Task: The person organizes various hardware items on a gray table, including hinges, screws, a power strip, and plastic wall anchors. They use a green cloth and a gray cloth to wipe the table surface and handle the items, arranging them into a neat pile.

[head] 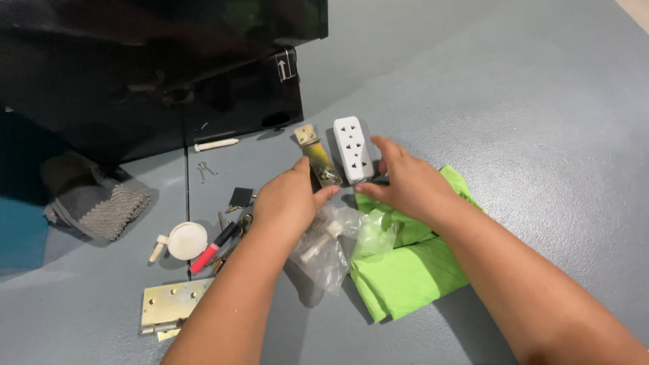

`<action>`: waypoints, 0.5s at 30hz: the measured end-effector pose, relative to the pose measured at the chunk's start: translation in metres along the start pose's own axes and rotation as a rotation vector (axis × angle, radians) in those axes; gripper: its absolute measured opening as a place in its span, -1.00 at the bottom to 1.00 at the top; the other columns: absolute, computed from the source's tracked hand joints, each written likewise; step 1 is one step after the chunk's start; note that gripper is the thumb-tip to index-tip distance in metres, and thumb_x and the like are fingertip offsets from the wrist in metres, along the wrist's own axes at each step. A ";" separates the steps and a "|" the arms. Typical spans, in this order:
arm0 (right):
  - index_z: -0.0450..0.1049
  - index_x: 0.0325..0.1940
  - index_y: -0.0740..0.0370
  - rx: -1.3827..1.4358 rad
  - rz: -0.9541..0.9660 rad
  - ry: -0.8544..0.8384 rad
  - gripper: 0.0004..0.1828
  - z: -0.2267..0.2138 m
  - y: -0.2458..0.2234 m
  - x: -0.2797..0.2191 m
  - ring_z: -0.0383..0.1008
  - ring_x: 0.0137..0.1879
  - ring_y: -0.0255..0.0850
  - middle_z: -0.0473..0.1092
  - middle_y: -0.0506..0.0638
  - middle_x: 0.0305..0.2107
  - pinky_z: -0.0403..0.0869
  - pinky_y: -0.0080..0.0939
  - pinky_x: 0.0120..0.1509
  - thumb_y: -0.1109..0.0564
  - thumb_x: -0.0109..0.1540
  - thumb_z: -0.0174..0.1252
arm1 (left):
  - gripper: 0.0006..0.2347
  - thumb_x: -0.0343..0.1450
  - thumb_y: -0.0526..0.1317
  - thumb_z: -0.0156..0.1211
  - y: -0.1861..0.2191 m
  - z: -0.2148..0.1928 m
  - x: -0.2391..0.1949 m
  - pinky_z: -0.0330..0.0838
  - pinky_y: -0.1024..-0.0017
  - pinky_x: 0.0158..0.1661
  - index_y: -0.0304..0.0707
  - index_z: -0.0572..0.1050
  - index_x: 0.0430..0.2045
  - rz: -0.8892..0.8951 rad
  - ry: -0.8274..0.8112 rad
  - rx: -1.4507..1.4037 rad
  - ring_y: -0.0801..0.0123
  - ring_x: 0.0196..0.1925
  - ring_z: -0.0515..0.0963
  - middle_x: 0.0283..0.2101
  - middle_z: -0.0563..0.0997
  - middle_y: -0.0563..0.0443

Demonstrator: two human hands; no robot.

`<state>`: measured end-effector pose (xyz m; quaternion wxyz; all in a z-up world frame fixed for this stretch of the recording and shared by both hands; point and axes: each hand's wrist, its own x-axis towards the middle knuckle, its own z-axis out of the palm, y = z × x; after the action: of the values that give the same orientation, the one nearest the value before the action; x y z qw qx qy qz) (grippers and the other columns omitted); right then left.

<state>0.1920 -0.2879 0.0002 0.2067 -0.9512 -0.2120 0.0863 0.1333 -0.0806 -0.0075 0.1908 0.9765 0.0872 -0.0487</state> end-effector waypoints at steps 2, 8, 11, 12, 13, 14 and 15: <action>0.18 0.45 0.03 0.009 -0.032 0.015 -0.10 -0.003 -0.006 -0.003 0.55 -0.02 0.06 0.43 0.08 -0.04 0.52 0.04 0.00 -0.22 0.11 0.35 | -0.37 0.32 0.17 0.30 -0.006 0.002 0.000 0.53 0.09 -0.17 -0.33 0.35 0.11 0.048 0.028 0.001 -0.07 -0.13 0.66 -0.21 0.66 -0.26; 0.29 0.39 -0.16 -0.038 -0.136 0.038 -0.33 -0.012 -0.005 -0.011 0.53 -0.01 0.06 0.38 0.04 0.06 0.50 0.06 -0.01 -0.07 0.19 0.27 | -0.55 0.35 0.09 0.27 0.008 -0.005 -0.007 0.51 0.07 -0.15 -0.24 0.48 -0.05 0.096 0.017 -0.019 -0.04 -0.12 0.64 -0.19 0.66 -0.19; 0.31 0.36 -0.13 -0.051 -0.151 0.034 -0.36 -0.016 -0.005 -0.011 0.53 0.00 0.05 0.38 0.02 0.05 0.50 0.06 0.00 -0.04 0.19 0.27 | -0.60 0.35 0.08 0.27 0.010 0.001 -0.006 0.52 0.08 -0.15 -0.25 0.50 -0.14 0.097 0.023 -0.001 -0.03 -0.13 0.65 -0.21 0.65 -0.18; 0.32 0.35 -0.11 -0.056 -0.157 0.031 -0.37 -0.016 -0.007 -0.012 0.53 0.00 0.05 0.39 0.02 0.04 0.50 0.06 0.01 -0.04 0.19 0.27 | -0.60 0.36 0.08 0.28 0.009 0.004 -0.007 0.53 0.09 -0.15 -0.28 0.50 -0.17 0.113 0.039 0.015 -0.03 -0.15 0.65 -0.22 0.65 -0.18; 0.32 0.35 -0.11 -0.055 -0.163 0.029 -0.37 -0.016 -0.007 -0.013 0.53 0.00 0.05 0.39 0.02 0.04 0.50 0.06 0.01 -0.04 0.19 0.27 | -0.60 0.36 0.08 0.28 0.007 0.005 -0.008 0.53 0.09 -0.15 -0.28 0.50 -0.17 0.107 0.042 0.017 -0.03 -0.15 0.65 -0.22 0.65 -0.18; 0.32 0.34 -0.08 -0.069 -0.155 0.021 -0.37 -0.017 -0.007 -0.012 0.53 0.01 0.05 0.39 0.02 0.04 0.50 0.06 0.02 -0.03 0.19 0.27 | -0.60 0.37 0.09 0.28 0.007 0.006 -0.006 0.53 0.10 -0.17 -0.29 0.50 -0.19 0.125 0.059 0.047 -0.03 -0.16 0.66 -0.23 0.64 -0.18; 0.32 0.33 -0.06 -0.084 -0.148 0.013 -0.38 -0.019 -0.006 -0.011 0.54 0.01 0.05 0.39 0.02 0.04 0.50 0.07 0.02 -0.03 0.19 0.27 | -0.60 0.38 0.09 0.27 0.008 0.007 -0.005 0.54 0.11 -0.19 -0.30 0.50 -0.21 0.141 0.077 0.078 -0.02 -0.18 0.66 -0.24 0.63 -0.18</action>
<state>0.1846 -0.2946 0.0210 0.1739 -0.9414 -0.2837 0.0556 0.1294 -0.0910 -0.0107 0.1524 0.9881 0.0233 -0.0008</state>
